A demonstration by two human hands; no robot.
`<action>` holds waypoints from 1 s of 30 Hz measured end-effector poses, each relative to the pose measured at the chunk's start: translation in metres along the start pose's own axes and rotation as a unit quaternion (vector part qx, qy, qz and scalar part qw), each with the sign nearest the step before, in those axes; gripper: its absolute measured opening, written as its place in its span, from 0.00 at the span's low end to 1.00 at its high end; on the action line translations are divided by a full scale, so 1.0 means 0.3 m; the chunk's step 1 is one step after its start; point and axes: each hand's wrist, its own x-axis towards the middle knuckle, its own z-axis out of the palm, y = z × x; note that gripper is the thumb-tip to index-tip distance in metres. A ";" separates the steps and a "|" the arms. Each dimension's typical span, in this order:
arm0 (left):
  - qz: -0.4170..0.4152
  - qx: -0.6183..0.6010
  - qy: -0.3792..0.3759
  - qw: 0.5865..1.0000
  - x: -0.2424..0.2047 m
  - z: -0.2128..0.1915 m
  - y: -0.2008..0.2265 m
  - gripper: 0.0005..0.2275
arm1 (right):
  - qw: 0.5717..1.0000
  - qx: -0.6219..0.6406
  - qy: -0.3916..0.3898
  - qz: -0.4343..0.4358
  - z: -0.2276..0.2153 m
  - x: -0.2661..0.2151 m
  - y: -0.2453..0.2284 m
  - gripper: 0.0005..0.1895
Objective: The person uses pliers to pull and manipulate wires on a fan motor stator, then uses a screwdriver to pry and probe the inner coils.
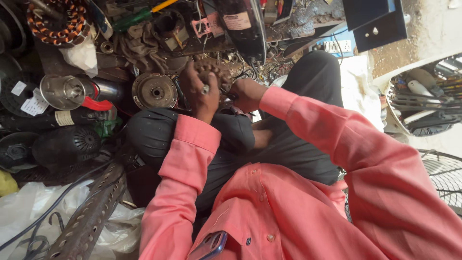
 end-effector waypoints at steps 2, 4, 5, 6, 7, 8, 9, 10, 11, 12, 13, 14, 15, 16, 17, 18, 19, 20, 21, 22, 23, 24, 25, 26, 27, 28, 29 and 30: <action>-0.039 -0.012 -0.013 0.999 -0.003 -0.001 -0.014 0.26 | 0.996 -0.005 0.081 -0.023 0.037 -0.005 0.002 0.14; -0.076 -0.023 -0.023 0.997 0.004 -0.007 -0.017 0.26 | 0.985 -0.013 0.163 -0.048 0.057 -0.028 -0.003 0.14; -0.082 -0.054 -0.025 0.995 0.006 -0.012 -0.015 0.25 | 0.972 0.064 0.222 -0.051 0.069 -0.056 -0.007 0.16; -0.086 -0.084 -0.025 0.992 0.016 -0.015 -0.013 0.25 | 0.949 0.140 0.278 -0.056 0.068 -0.075 -0.012 0.19; -0.082 -0.084 -0.022 0.993 0.021 -0.017 -0.006 0.25 | 0.948 0.138 0.282 -0.059 0.060 -0.091 -0.015 0.19; -0.065 -0.086 -0.025 0.994 0.012 -0.026 0.004 0.25 | 0.935 0.327 0.128 0.054 0.062 -0.110 -0.023 0.16; -0.047 -0.087 -0.028 0.995 0.009 -0.030 0.012 0.24 | 0.855 0.491 -0.037 0.162 0.059 -0.116 -0.032 0.13; -0.050 -0.085 -0.034 0.995 -0.004 -0.034 0.020 0.24 | 0.852 0.495 -0.040 0.165 0.067 -0.129 -0.041 0.13; -0.047 -0.079 -0.039 0.995 -0.013 -0.038 0.027 0.25 | 0.834 0.515 -0.060 0.186 0.070 -0.139 -0.048 0.13; -0.042 -0.075 -0.035 0.996 0.001 -0.033 0.035 0.26 | 0.821 0.527 -0.078 0.204 0.045 -0.126 -0.047 0.12; -0.043 -0.075 -0.031 0.996 0.013 -0.032 0.043 0.26 | 0.824 0.524 -0.079 0.203 0.020 -0.103 -0.051 0.12; -0.017 -0.032 -0.031 0.999 0.006 -0.037 0.053 0.26 | 0.881 0.424 -0.086 0.192 0.009 -0.086 -0.058 0.11; 0.008 0.010 -0.030 0.999 -0.002 -0.043 0.061 0.27 | 0.926 0.319 -0.093 0.177 0.001 -0.073 -0.063 0.11; 0.009 0.008 -0.032 0.999 0.001 -0.044 0.066 0.27 | 0.926 0.320 -0.092 0.179 -0.016 -0.061 -0.061 0.11; 0.013 -0.004 -0.019 1.000 0.003 -0.048 0.069 0.27 | 0.924 0.323 -0.119 0.167 -0.034 -0.052 -0.058 0.11; 0.017 -0.016 -0.002 1.000 0.014 -0.048 0.071 0.28 | 0.923 0.323 -0.147 0.152 -0.055 -0.041 -0.055 0.12; 0.017 -0.017 0.001 1.000 0.026 -0.045 0.071 0.28 | 0.924 0.320 -0.146 0.152 -0.071 -0.048 -0.046 0.12; -0.007 -0.053 -0.001 0.999 0.025 -0.049 0.068 0.27 | 0.923 0.345 -0.127 0.114 -0.080 -0.069 -0.031 0.13; -0.032 -0.090 -0.002 0.995 0.022 -0.054 0.065 0.25 | 0.920 0.370 -0.109 0.076 -0.083 -0.083 -0.020 0.15; -0.035 -0.086 0.004 0.996 0.022 -0.062 0.061 0.25 | 0.921 0.366 -0.115 0.072 -0.069 -0.083 -0.025 0.15; -0.048 -0.106 -0.004 0.993 0.019 -0.065 0.062 0.25 | 0.936 0.338 -0.061 0.079 -0.045 -0.088 -0.035 0.16; -0.058 -0.132 -0.020 0.989 0.012 -0.063 0.069 0.24 | 0.945 0.313 0.000 0.092 -0.015 -0.109 -0.040 0.17; -0.060 -0.134 -0.021 0.989 0.005 -0.067 0.073 0.24 | 0.945 0.313 -0.001 0.094 0.014 -0.121 -0.050 0.17; -0.016 -0.109 -0.015 0.994 0.011 -0.073 0.073 0.24 | 0.942 0.312 0.009 0.127 0.036 -0.115 -0.071 0.21; 0.028 -0.084 -0.009 0.996 0.018 -0.077 0.076 0.24 | 0.937 0.311 0.018 0.159 0.054 -0.111 -0.092 0.34; 0.028 -0.084 -0.007 0.996 0.021 -0.080 0.078 0.24 | 0.938 0.310 0.018 0.158 0.071 -0.111 -0.111 0.34; 0.013 -0.096 -0.006 0.995 0.024 -0.082 0.079 0.24 | 0.958 0.211 0.122 0.150 0.087 -0.113 -0.127 0.24; 0.001 -0.110 -0.006 0.994 0.026 -0.080 0.079 0.24 | 0.958 0.109 0.227 0.140 0.101 -0.116 -0.141 0.19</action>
